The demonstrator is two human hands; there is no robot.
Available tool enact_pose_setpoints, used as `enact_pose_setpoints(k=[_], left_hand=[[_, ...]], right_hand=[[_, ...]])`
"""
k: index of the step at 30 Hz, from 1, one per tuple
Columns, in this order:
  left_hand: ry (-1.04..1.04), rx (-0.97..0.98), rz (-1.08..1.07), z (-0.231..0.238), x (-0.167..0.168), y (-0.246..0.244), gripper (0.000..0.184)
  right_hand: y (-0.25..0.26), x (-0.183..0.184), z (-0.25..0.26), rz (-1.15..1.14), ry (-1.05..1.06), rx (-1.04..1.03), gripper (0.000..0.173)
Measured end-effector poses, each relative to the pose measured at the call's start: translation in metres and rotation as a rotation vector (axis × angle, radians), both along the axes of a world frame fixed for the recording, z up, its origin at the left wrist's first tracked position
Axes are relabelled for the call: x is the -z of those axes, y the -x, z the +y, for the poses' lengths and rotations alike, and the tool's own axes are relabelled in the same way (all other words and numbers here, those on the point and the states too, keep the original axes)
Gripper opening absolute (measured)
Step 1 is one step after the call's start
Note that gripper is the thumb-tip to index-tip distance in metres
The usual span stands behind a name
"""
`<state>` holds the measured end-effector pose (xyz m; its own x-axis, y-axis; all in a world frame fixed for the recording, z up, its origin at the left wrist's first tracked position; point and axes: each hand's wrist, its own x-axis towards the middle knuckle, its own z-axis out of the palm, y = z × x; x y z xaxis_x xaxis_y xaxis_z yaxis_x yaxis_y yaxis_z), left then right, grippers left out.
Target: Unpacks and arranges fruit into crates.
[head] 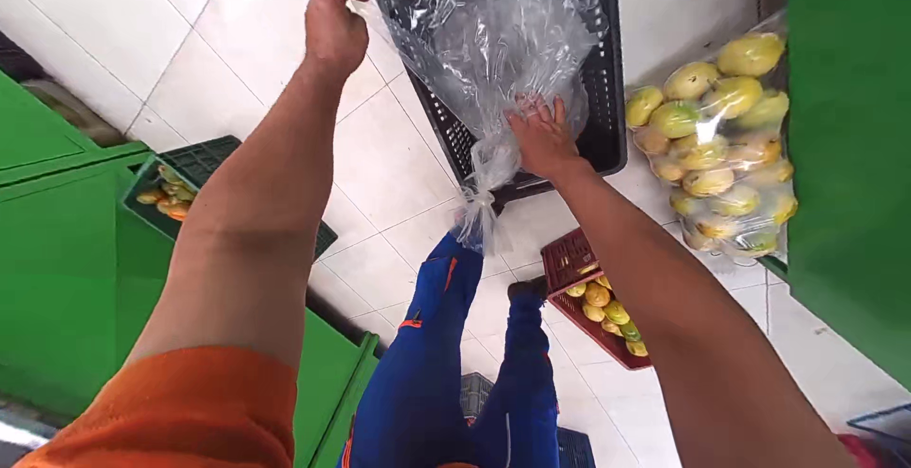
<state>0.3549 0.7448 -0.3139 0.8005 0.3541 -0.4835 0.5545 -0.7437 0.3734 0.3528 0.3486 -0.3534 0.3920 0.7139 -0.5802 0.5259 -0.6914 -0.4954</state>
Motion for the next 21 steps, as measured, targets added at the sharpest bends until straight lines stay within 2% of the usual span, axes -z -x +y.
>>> enact_pose_setpoints(k=[2, 5, 6, 8, 10, 11, 13, 14, 16, 18, 19, 21], left_hand=[[-0.033, -0.005, 0.128, -0.007, 0.017, 0.002, 0.052], [-0.013, 0.066, 0.056, -0.047, 0.025, 0.016, 0.053], [0.032, 0.14, -0.003, -0.065, 0.029, 0.025, 0.05], [0.179, 0.34, -0.121, -0.11, 0.039, 0.052, 0.05], [0.357, 0.57, -0.146, -0.164, 0.047, 0.085, 0.056], [0.439, 0.686, -0.114, -0.192, 0.052, 0.103, 0.058], [0.514, 0.879, 0.029, -0.232, 0.078, 0.138, 0.055], [0.494, 0.912, 0.148, -0.242, 0.096, 0.149, 0.052], [0.381, 0.847, 0.45, -0.252, 0.131, 0.157, 0.046], [0.272, 0.733, 0.632, -0.258, 0.159, 0.151, 0.047], [0.287, 0.683, 0.66, -0.267, 0.166, 0.147, 0.046], [0.419, 0.547, 0.583, -0.285, 0.164, 0.129, 0.043]], right_hand=[[0.003, 0.024, 0.016, 0.018, 0.106, 0.039, 0.096], [0.009, 0.045, 0.015, 0.069, 0.185, 0.099, 0.093], [0.008, 0.051, 0.009, 0.086, 0.168, 0.141, 0.086], [0.007, 0.05, -0.009, 0.085, 0.052, 0.312, 0.057], [0.019, 0.036, -0.035, 0.024, -0.098, 0.602, 0.033], [0.034, 0.027, -0.05, 0.001, -0.152, 0.803, 0.029], [0.079, 0.015, -0.075, -0.007, -0.144, 1.289, 0.031], [0.102, 0.013, -0.083, 0.012, -0.092, 1.521, 0.034], [0.147, 0.011, -0.09, 0.231, 0.115, 1.86, 0.056], [0.18, 0.024, -0.085, 0.632, 0.227, 1.994, 0.088], [0.191, 0.034, -0.081, 0.776, 0.216, 2.009, 0.097], [0.196, 0.057, -0.065, 0.897, 0.109, 1.997, 0.096]])
